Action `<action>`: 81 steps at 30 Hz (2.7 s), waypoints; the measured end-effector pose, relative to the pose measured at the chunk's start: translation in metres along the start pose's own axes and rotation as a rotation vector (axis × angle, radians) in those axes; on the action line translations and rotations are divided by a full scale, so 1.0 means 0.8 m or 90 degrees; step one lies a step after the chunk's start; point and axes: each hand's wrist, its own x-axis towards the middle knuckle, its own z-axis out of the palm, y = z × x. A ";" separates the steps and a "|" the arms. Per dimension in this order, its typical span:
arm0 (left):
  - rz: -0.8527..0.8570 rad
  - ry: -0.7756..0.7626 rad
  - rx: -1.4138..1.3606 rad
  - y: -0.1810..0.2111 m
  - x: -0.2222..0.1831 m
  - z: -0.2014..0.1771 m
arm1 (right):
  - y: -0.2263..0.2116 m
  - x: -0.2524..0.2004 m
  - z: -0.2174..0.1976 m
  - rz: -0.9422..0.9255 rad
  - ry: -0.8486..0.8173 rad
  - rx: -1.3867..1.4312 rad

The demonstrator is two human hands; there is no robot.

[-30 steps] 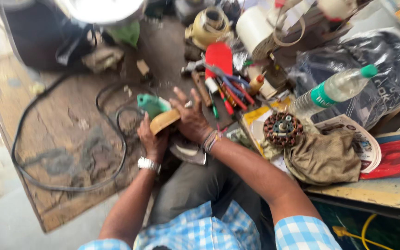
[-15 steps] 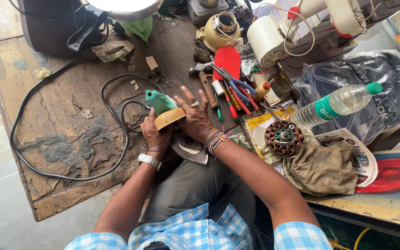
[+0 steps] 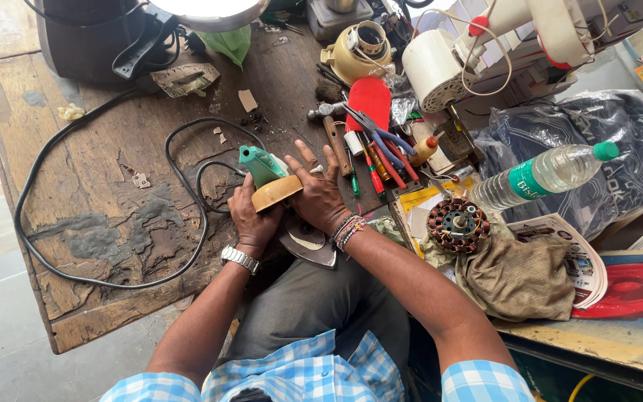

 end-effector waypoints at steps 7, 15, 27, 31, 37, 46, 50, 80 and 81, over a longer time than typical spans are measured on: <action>-0.005 0.000 0.001 0.002 0.001 0.000 | 0.000 0.000 -0.001 -0.009 0.011 -0.092; -0.015 0.000 0.004 -0.001 -0.001 0.002 | 0.005 -0.001 0.011 0.017 -0.005 -0.052; -0.010 -0.003 0.020 -0.008 -0.004 0.005 | 0.006 -0.005 0.011 0.012 0.008 0.001; -0.003 -0.012 0.013 -0.014 -0.007 0.006 | 0.006 -0.006 0.007 0.011 0.015 0.015; 0.021 0.011 -0.015 -0.015 -0.008 0.009 | 0.005 -0.006 0.008 0.029 0.022 -0.016; 0.009 -0.007 -0.023 -0.002 -0.006 0.001 | 0.005 -0.010 0.008 0.017 -0.002 -0.046; 0.014 -0.017 -0.020 -0.002 -0.008 -0.002 | 0.004 -0.009 0.007 0.009 0.003 -0.053; 0.000 -0.018 0.009 -0.004 -0.007 0.002 | 0.001 -0.008 0.010 0.025 -0.016 -0.046; 0.003 -0.015 0.007 -0.005 -0.006 0.003 | 0.002 -0.008 0.009 0.026 -0.010 -0.038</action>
